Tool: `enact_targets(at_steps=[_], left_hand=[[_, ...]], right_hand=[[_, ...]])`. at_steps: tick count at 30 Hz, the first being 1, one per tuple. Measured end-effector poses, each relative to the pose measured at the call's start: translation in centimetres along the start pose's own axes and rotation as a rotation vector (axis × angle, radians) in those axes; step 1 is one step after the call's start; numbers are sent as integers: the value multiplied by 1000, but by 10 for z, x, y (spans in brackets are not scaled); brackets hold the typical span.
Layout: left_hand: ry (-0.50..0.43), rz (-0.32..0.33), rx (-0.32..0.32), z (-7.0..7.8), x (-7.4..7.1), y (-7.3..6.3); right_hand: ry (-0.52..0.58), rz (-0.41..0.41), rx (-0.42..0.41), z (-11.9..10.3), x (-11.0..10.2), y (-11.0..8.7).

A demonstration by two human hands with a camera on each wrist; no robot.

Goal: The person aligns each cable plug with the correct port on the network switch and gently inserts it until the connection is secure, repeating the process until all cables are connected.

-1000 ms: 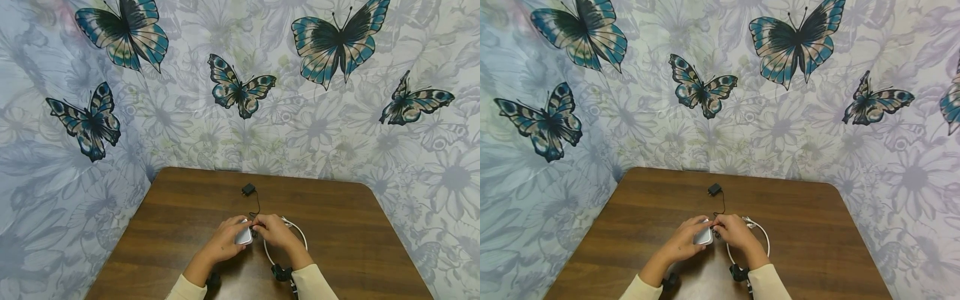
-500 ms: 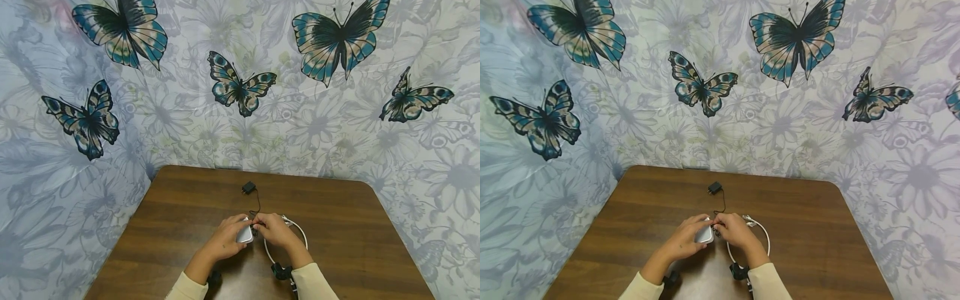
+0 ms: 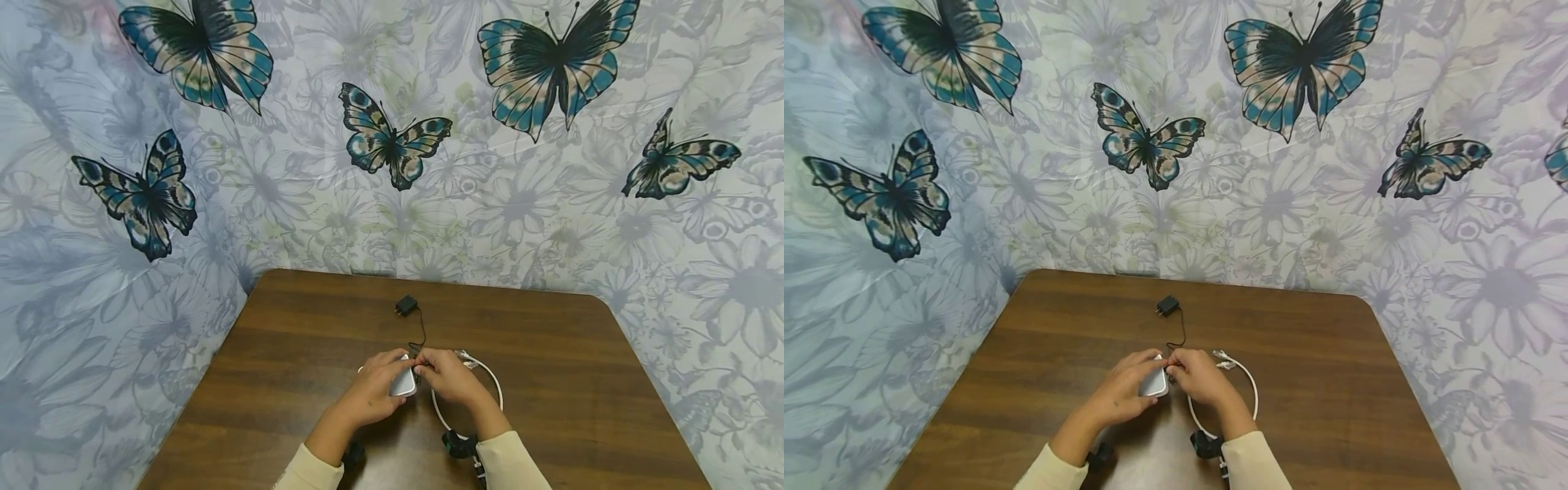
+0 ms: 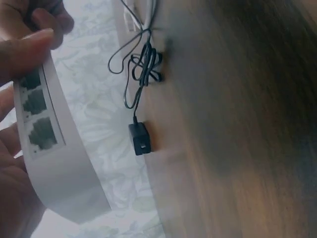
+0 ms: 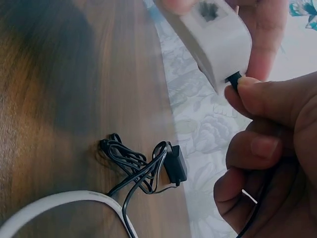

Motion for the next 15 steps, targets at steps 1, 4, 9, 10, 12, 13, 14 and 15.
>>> enact_targets(at_steps=[1,4,9,10,12,13,14,15], left_hand=[[8,11,10,0,0,0],[18,17,15,0,1,1],[15,16,6,-1,1,0],[13,16,6,-2,1,0],[14,18,4,-3,1,-1],[17,18,-2,-4,2,-1],[19,20,-4,-5,2,-1],[18,24,-9,-6,2,-1]], right_hand=[[6,0,-1,0,1,0],[4,5,-8,1,2,0],[4,11,-18,0,2,0],[13,7,-18,1,3,0],[24,7,-17,1,4,0],[34,9,-14,1,5,0],[38,15,-14,2,6,1],[45,23,-16,2,7,1]])
Point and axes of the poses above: each hand's wrist, its own y-axis towards the middle knuckle, its own x-axis out of the palm, z = x × y, the point moved 4 cm from there along y, towards the middle knuckle, and after that the axes turned 6 degrees about y, right-handed, at the moved point
